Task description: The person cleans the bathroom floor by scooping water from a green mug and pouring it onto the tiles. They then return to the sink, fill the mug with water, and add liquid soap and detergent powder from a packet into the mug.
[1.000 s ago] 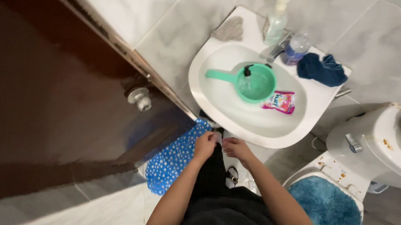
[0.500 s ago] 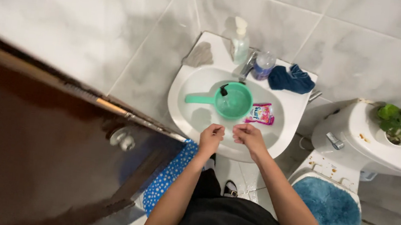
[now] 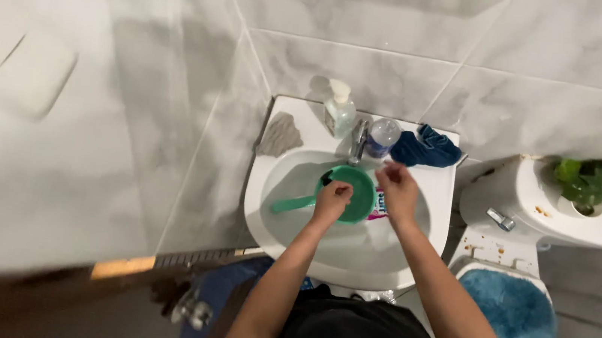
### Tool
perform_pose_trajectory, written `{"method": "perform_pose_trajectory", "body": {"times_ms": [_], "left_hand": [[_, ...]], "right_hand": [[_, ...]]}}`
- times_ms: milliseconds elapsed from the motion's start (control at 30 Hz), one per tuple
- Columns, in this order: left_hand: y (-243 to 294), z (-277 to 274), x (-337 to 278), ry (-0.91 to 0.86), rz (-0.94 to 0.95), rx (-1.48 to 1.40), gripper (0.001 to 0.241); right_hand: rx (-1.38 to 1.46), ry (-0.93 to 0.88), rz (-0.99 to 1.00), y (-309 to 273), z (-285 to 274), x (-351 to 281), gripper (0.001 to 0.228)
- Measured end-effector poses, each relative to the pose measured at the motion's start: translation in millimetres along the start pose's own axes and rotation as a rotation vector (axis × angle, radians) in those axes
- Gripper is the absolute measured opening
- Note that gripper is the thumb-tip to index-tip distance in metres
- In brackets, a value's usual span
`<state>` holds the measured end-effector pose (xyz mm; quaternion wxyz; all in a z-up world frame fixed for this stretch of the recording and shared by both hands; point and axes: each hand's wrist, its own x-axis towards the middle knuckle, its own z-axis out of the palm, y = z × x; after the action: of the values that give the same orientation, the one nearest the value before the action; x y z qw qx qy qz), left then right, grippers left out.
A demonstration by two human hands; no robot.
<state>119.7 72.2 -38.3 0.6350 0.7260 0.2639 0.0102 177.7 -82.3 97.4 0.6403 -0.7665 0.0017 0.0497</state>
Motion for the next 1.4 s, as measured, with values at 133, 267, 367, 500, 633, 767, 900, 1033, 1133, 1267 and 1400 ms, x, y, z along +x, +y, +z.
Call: {"method": "perform_pose_trajectory", "body": {"times_ms": [133,267,367,500,633,767,900,1033,1133,1267,1400], "left_hand": [[-5.6,-10.5,13.1,-0.059,-0.021,-0.036,0.028],[2.7,-13.1,11.1,-0.088,-0.042,0.174,0.033],[0.2,-2.6,5.2,-0.126,-0.134,0.206,0.039],[10.9,10.2,-18.5,-0.162,-0.143,0.194,0.053],[-9.4,31.2,-28.4,-0.248,-0.137,0.287,0.052],[14.7,37.4,-53.7,-0.281,-0.165,0.360,0.049],[10.5,50.9,-57.5,-0.291,-0.131,0.338,0.044],[36.4,50.4,-61.9,-0.292,-0.103,0.346,0.045],[63.0,44.0,-59.5,-0.265,-0.068,0.325,0.042],[106.9,32.7,-63.1,-0.222,0.132,0.342,0.046],[118.0,32.4,-47.1,-0.284,0.483,0.288,0.070]], "right_hand": [[-0.098,0.121,-0.048,-23.6,2.6,27.7,0.040],[-0.463,0.080,0.041,50.3,-10.4,67.4,0.023],[-0.855,-0.104,0.149,135.1,-34.3,83.1,0.028],[-1.099,-0.336,0.212,121.9,-42.6,48.9,0.033],[-1.327,-0.371,0.042,154.5,-44.6,42.5,0.030],[-1.263,-0.425,-0.076,108.0,-43.6,39.4,0.039],[-1.319,-0.580,-0.141,104.7,-42.4,56.0,0.045],[-1.380,-0.709,-0.105,126.3,-38.4,70.5,0.037],[-1.431,-0.767,-0.026,135.3,-36.9,75.6,0.034],[-1.419,-0.794,-0.334,100.1,-39.1,63.1,0.017],[-1.355,-0.735,-0.855,-10.9,-57.1,40.9,0.019]]}}
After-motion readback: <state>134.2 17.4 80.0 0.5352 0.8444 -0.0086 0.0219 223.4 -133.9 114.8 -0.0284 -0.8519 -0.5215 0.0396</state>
